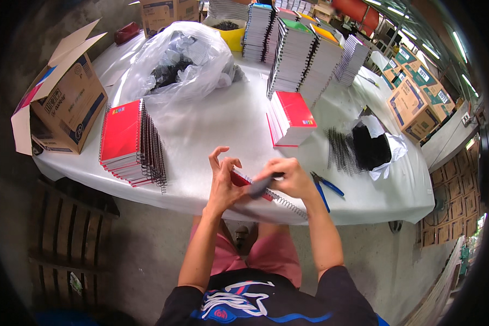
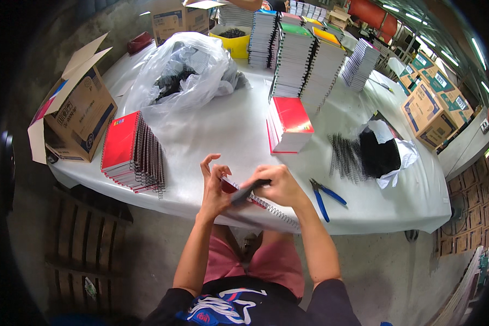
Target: The person assembles spiral-bound notebooks by inserting metal coils into the punched holes of red notebook covers. They use pliers to secure the coils and stack the completed notebooks on the table. The process is repeated for multiple notebooks throughout the clip.
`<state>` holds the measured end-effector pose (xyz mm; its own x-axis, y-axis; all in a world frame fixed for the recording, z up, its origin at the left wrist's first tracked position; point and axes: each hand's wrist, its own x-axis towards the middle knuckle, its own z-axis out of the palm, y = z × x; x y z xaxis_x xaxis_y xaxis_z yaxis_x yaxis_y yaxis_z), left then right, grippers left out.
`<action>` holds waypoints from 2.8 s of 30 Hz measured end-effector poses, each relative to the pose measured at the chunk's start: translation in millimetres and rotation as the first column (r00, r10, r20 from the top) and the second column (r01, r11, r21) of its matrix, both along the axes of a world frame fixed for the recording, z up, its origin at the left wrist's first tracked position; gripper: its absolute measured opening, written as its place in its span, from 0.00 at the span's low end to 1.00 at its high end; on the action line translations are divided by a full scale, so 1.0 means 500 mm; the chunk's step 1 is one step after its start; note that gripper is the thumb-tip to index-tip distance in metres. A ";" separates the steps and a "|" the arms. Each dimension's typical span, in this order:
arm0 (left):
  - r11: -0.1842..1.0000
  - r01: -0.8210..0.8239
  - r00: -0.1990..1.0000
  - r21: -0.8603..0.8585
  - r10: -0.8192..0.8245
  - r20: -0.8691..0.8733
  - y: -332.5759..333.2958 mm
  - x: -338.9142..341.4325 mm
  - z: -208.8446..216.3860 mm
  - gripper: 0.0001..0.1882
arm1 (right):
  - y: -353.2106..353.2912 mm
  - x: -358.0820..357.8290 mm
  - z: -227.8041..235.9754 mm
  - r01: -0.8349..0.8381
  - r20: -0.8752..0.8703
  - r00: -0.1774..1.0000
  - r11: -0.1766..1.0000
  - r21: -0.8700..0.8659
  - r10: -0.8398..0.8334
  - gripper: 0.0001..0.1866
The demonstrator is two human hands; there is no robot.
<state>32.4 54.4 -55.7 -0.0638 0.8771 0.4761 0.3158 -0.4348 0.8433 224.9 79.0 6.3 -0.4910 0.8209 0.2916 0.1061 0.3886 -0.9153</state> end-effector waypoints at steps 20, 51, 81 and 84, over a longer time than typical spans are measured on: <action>0.992 0.116 0.956 -0.046 -0.099 0.278 0.020 -0.009 -0.056 0.41 | 0.050 -0.023 -0.024 0.337 0.269 0.859 0.877 0.343 -0.436 0.10; 0.827 -0.333 0.943 0.454 0.305 0.135 -0.094 0.034 0.131 0.44 | -0.237 -0.062 0.094 0.387 0.216 0.815 0.783 0.487 -0.538 0.19; 0.967 -0.153 0.666 0.201 -0.050 0.744 -0.139 -0.058 0.218 0.27 | -0.117 -0.141 0.035 -0.020 -0.682 0.698 0.947 -0.321 -0.217 0.32; 0.819 -0.415 0.824 0.397 0.154 0.545 -0.163 -0.104 0.234 0.27 | -0.073 -0.233 0.126 -0.009 -0.709 0.679 0.964 -0.267 -0.190 0.30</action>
